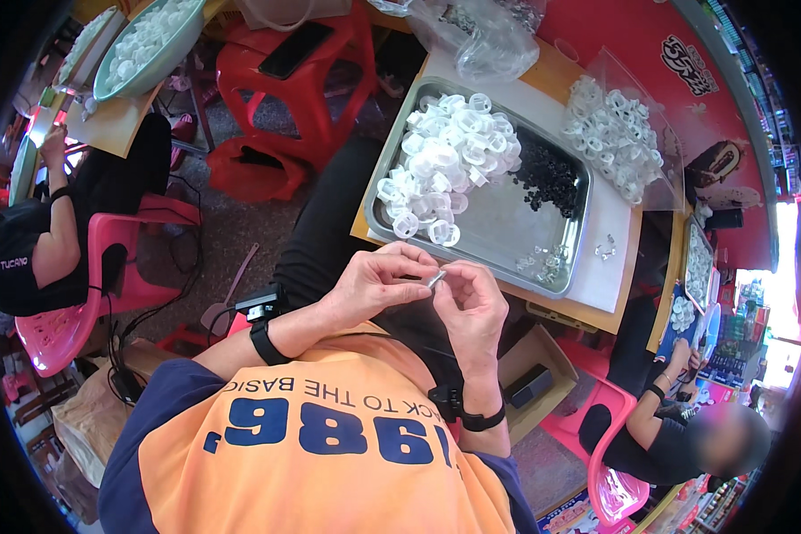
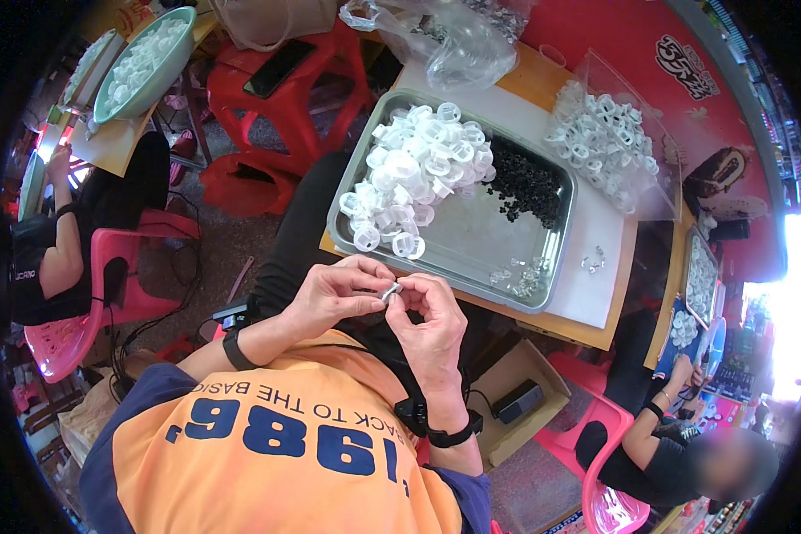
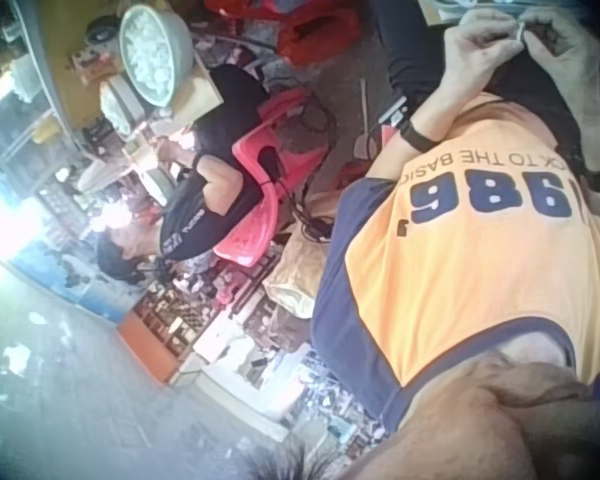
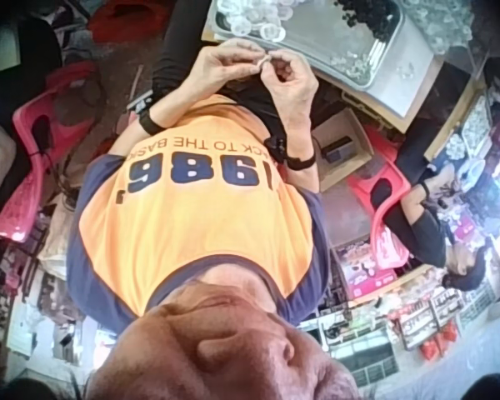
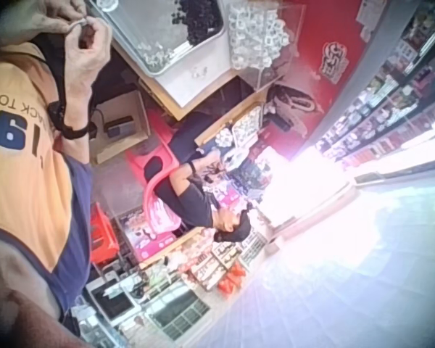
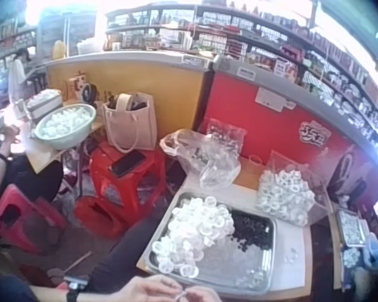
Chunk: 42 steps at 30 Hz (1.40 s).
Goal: The worker is assembling small plastic components, likely for footwear, by hand at a workstation.
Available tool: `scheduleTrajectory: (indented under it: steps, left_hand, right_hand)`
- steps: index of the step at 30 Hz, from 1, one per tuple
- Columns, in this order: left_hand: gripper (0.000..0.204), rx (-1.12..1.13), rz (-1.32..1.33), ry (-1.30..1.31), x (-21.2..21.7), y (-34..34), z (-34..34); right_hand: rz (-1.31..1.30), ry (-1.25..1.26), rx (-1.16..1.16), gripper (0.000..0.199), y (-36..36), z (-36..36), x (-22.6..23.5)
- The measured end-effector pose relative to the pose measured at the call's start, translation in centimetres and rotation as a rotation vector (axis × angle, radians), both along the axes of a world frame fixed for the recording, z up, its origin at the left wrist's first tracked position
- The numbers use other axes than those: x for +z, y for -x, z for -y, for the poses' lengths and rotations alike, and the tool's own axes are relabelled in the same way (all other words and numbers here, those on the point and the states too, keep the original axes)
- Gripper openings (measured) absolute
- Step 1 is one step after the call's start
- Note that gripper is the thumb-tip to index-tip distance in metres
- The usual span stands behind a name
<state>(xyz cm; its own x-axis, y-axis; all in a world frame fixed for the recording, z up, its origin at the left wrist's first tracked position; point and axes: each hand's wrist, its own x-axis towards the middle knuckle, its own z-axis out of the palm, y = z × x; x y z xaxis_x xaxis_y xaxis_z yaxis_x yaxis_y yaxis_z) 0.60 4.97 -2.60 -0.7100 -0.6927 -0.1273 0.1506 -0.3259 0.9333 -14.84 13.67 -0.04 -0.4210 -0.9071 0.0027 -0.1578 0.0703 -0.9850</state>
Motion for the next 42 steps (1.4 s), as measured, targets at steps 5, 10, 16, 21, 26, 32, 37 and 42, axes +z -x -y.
scheduleTrajectory:
  steps: [5, 10, 16, 21, 26, 32, 37, 42]
  left_hand:
    - [0.028, 0.002, -0.005, 0.065, 0.4, 0.0, -0.1]
    - [0.026, 0.024, 0.05, 0.046, 0.4, 0.1, 0.1]
    - [0.023, 0.066, -0.025, -0.276, 0.6, 0.1, 0.0]
    - [0.024, 0.002, -0.074, -0.362, -0.3, -0.2, 0.3]
    - [0.024, -0.022, -0.039, -0.446, -0.4, -0.1, 0.1]
    - [0.026, -0.015, -0.153, -0.635, -0.1, -0.1, 0.4]
    - [0.028, -0.05, -0.113, -0.613, -0.2, -0.2, 0.4]
    - [0.026, -0.042, -0.092, -0.547, -0.4, -0.2, 0.3]
  right_hand:
    - [-0.034, 0.122, -0.023, 0.02, 0.0, 0.0, -1.0]
    - [-0.089, 0.109, -0.081, 0.02, -0.7, 0.3, 0.1]
    - [-0.489, 0.204, -0.015, 0.019, -0.1, 0.5, 0.4]
    - [-0.453, 0.145, 0.055, 0.015, 0.6, 0.4, 0.9]
    - [-0.48, 0.098, 0.13, 0.01, 0.9, 0.1, 1.8]
    - [-0.435, 0.067, 0.06, 0.013, 1.0, 0.1, 2.5]
    - [-0.575, 0.091, 0.128, 0.015, 1.1, 0.3, 1.6]
    - [-0.784, 0.134, 0.16, 0.016, 0.9, 0.5, 1.1]
